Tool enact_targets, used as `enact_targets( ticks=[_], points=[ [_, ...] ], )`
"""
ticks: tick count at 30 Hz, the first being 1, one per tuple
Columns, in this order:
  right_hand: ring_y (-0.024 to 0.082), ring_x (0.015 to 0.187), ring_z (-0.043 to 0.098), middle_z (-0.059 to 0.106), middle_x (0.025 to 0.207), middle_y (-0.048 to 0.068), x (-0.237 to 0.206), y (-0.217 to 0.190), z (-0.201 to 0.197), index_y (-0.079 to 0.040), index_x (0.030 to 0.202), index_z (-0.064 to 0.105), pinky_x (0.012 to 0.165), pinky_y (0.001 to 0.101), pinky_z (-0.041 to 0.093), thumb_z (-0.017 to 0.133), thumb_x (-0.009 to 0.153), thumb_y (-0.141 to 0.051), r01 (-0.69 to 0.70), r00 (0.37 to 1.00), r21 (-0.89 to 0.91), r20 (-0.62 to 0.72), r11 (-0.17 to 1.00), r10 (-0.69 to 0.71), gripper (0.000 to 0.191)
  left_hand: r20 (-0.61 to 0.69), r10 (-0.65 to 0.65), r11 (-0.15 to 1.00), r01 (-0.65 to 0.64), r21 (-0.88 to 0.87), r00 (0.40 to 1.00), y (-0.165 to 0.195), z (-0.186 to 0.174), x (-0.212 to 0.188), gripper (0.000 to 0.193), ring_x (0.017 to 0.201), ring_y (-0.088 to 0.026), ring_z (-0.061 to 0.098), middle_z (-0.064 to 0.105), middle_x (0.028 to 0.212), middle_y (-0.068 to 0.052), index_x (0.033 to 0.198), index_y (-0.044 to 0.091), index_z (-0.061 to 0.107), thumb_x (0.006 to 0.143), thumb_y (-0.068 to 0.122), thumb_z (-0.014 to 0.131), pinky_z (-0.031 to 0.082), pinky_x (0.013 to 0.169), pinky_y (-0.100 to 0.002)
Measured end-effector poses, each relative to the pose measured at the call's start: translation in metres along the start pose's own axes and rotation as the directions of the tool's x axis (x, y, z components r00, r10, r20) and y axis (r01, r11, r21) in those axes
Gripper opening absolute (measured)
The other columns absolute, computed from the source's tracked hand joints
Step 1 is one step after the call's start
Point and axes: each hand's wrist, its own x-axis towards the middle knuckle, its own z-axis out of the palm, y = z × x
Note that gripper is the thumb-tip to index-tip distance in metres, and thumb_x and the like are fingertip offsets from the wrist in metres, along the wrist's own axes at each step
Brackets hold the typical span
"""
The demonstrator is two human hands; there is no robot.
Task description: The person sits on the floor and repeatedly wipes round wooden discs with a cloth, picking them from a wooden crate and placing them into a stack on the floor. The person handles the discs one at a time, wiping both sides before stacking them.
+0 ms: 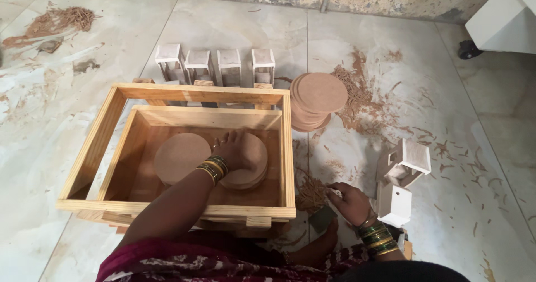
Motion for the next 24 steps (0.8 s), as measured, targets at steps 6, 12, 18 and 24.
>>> enact_targets(
  ticks=[6, 12, 18, 24],
  points=[
    [0.03, 0.087, 0.075, 0.078, 0.101, 0.011, -0.004, -0.006, -0.004, -0.019, 0.112, 0.077, 0.077, 0.0402, 0.058, 0.068, 0.089, -0.039, 0.049, 0.999, 0.004, -0.017, 0.999, -0.049, 0.032, -0.002, 0.027, 0.994, -0.027, 0.106, 1.0, -0.005, 0.006, -0.001, 0.146, 0.149, -0.047, 0.027, 0.028, 0.162, -0.018, 0.16, 0.019, 0.02, 0.043, 0.063, 0.096, 0.029, 0.118, -0.063],
    [0.028, 0.081, 0.076, 0.078, 0.102, 0.007, -0.001, -0.008, -0.004, -0.025, 0.114, 0.077, 0.077, 0.0381, 0.058, 0.067, 0.088, -0.04, -0.034, 0.996, -0.035, 0.078, 0.999, 0.037, 0.032, 0.054, 0.007, 0.999, -0.01, 0.047, 0.999, -0.003, -0.001, -0.003, 0.145, 0.147, -0.054, 0.03, 0.031, 0.161, -0.016, 0.16, 0.023, 0.024, 0.04, 0.053, 0.098, 0.033, 0.117, -0.064],
    [0.028, 0.085, 0.075, 0.077, 0.106, 0.006, 0.001, -0.002, 0.003, -0.023, 0.114, 0.077, 0.075, 0.0379, 0.058, 0.066, 0.089, -0.038, 0.1, 0.993, -0.027, 0.063, 0.995, -0.099, 0.031, 0.103, 0.092, 0.985, -0.106, 0.136, 0.99, 0.018, -0.015, -0.022, 0.143, 0.152, -0.054, 0.008, 0.002, 0.17, -0.014, 0.159, 0.028, 0.015, 0.048, 0.068, 0.095, 0.019, 0.117, -0.075],
    [0.029, 0.094, 0.075, 0.078, 0.106, 0.01, 0.004, 0.001, 0.011, -0.017, 0.115, 0.076, 0.081, 0.0379, 0.058, 0.065, 0.091, -0.038, 0.143, 0.985, 0.035, 0.093, 0.989, -0.146, 0.034, 0.334, 0.168, 0.832, -0.315, 0.456, 0.927, 0.029, -0.004, -0.03, 0.137, 0.15, -0.063, -0.001, -0.016, 0.171, -0.021, 0.164, 0.036, 0.001, 0.063, 0.062, 0.09, 0.024, 0.109, -0.08]
  ],
)
